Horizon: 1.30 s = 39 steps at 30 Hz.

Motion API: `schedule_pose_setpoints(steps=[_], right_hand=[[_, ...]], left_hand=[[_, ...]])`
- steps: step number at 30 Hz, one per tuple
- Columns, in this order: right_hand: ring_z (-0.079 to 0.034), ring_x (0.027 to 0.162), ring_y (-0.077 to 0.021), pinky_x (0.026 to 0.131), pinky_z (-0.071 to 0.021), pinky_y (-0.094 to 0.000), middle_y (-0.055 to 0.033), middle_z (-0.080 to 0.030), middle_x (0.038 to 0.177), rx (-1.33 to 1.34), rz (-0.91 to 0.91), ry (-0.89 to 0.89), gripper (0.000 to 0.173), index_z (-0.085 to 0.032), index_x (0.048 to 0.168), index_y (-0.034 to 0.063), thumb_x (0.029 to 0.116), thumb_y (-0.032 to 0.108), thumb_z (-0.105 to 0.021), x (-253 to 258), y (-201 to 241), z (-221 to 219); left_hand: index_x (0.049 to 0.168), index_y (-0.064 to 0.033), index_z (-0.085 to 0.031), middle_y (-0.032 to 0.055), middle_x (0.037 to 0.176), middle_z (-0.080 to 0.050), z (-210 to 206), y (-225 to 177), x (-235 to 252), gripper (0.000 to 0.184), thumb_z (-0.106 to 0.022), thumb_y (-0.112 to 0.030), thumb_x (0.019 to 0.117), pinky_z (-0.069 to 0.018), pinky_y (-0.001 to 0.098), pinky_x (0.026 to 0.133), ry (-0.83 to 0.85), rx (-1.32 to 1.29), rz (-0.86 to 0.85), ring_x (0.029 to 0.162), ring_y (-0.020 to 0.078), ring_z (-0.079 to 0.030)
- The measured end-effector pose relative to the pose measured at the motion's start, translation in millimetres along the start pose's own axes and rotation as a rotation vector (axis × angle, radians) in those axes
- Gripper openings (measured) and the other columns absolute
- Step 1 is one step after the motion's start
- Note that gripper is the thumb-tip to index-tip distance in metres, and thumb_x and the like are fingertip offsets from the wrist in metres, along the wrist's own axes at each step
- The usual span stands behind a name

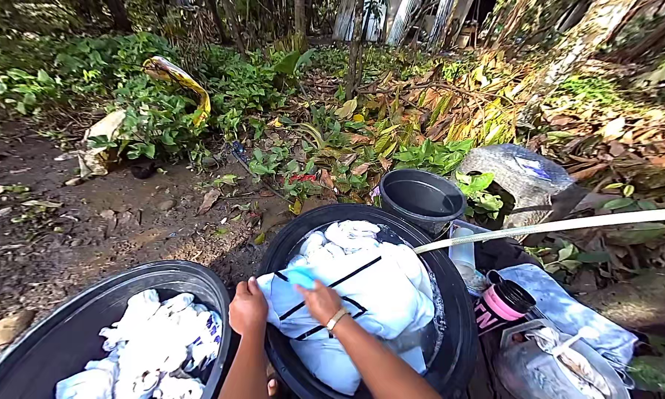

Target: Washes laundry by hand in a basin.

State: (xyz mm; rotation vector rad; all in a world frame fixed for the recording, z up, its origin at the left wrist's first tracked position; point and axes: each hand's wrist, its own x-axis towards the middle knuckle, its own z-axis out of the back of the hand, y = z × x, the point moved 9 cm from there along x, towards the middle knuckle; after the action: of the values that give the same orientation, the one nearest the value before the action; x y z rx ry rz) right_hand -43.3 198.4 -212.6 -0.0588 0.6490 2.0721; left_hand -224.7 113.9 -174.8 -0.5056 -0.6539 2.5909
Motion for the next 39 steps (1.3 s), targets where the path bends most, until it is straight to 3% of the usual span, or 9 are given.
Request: schedule_pose_setpoints(steps=[7, 13, 17, 23, 26, 30, 33, 36, 39], right_hand=[[-0.060, 0.127, -0.0427, 0.100, -0.0510, -0.0589, -0.0252, -0.052, 0.149, 0.009, -0.774, -0.221, 0.048, -0.054, 0.152, 0.0251, 0.1051, 0.015, -0.045, -71, -221, 110], [-0.039, 0.145, -0.0466, 0.113, -0.0356, -0.0661, -0.0311, -0.041, 0.155, 0.185, -0.933, -0.020, 0.071, -0.060, 0.138, -0.0041, 0.0891, 0.045, -0.076, -132, -218, 66], [-0.046, 0.143, -0.0413, 0.112, -0.0410, -0.0605, -0.0269, -0.052, 0.149, 0.220, -0.872, 0.029, 0.049, -0.062, 0.134, -0.0035, 0.1006, 0.033, -0.063, -138, -214, 19], [-0.054, 0.134, -0.0384, 0.113, -0.0407, -0.0545, -0.0274, -0.061, 0.137, 0.507, -0.809, -0.138, 0.045, -0.066, 0.127, -0.0074, 0.0951, 0.024, -0.074, -145, -220, 80], [-0.061, 0.114, -0.0407, 0.098, -0.0465, -0.0587, -0.0294, -0.067, 0.118, 0.733, -0.794, -0.475, 0.029, -0.071, 0.109, -0.0097, 0.0850, 0.006, -0.077, -165, -215, 141], [-0.062, 0.087, -0.0302, 0.081, -0.0514, -0.0501, -0.0230, -0.067, 0.096, 0.870, -0.699, -0.875, 0.018, -0.069, 0.100, -0.0104, 0.0963, 0.007, -0.065, -200, -213, 229], [-0.055, 0.079, -0.0187, 0.075, -0.0473, -0.0371, -0.0153, -0.063, 0.093, 0.937, -0.552, -0.998, 0.023, -0.067, 0.108, -0.0073, 0.1050, 0.013, -0.057, -200, -215, 259], [-0.055, 0.128, -0.0407, 0.109, -0.0435, -0.0529, -0.0314, -0.058, 0.135, 0.738, -0.613, -0.775, 0.035, -0.066, 0.126, -0.0072, 0.1027, 0.019, -0.064, -171, -233, 234], [-0.048, 0.139, -0.0433, 0.116, -0.0368, -0.0577, -0.0303, -0.054, 0.144, 0.660, -0.725, -0.602, 0.046, -0.061, 0.137, -0.0052, 0.1002, 0.022, -0.068, -152, -249, 177]], left_hand=[[0.125, -0.0051, -0.066, 0.0275, 0.117, -0.070, 1, -3, 4, 0.048, -0.038, -0.041, 0.1119, -0.0492, 0.0671, 0.092, -0.005, -0.012, -0.017, 0.116, 0.0460, -0.066], [0.125, -0.0051, -0.067, 0.0277, 0.118, -0.070, 3, -4, 3, 0.051, -0.036, -0.044, 0.1113, -0.0491, 0.0671, 0.092, -0.016, -0.033, -0.014, 0.117, 0.0461, -0.066], [0.116, -0.0021, -0.071, 0.0277, 0.117, -0.070, 9, -16, -12, 0.051, -0.052, -0.049, 0.1058, -0.0490, 0.0667, 0.092, -0.003, -0.023, -0.156, 0.117, 0.0463, -0.065], [0.132, -0.0066, -0.065, 0.0205, 0.141, -0.061, -38, -63, -62, 0.046, -0.058, -0.043, 0.1041, -0.0205, 0.0705, 0.118, 0.564, 0.394, -0.465, 0.139, 0.0387, -0.049], [0.111, 0.0079, -0.063, 0.0253, 0.107, -0.065, -20, -87, -77, 0.037, -0.061, -0.028, 0.1049, -0.0461, 0.0548, 0.096, 0.785, 0.105, -0.544, 0.103, 0.0343, -0.062], [0.082, -0.0066, -0.056, -0.0019, 0.065, -0.060, 34, -109, -74, 0.022, -0.053, -0.005, 0.1042, -0.0503, 0.0235, 0.059, 0.787, -0.800, -0.418, 0.058, 0.0051, -0.058], [0.117, -0.0102, -0.055, -0.0002, 0.090, -0.073, 10, -97, -51, 0.034, -0.027, -0.029, 0.1134, -0.0621, 0.0293, 0.075, 0.731, -1.413, -0.181, 0.081, 0.0089, -0.072], [0.149, -0.0039, -0.044, 0.0186, 0.132, -0.062, -64, -56, -44, 0.054, -0.031, -0.042, 0.1127, -0.0490, 0.0509, 0.099, 0.720, -0.914, -0.063, 0.118, 0.0300, -0.061], [0.155, 0.0009, -0.037, 0.0290, 0.154, -0.043, -121, -23, -54, 0.056, -0.054, -0.025, 0.1078, -0.0370, 0.0655, 0.110, 0.744, -0.567, -0.032, 0.141, 0.0449, -0.042]])
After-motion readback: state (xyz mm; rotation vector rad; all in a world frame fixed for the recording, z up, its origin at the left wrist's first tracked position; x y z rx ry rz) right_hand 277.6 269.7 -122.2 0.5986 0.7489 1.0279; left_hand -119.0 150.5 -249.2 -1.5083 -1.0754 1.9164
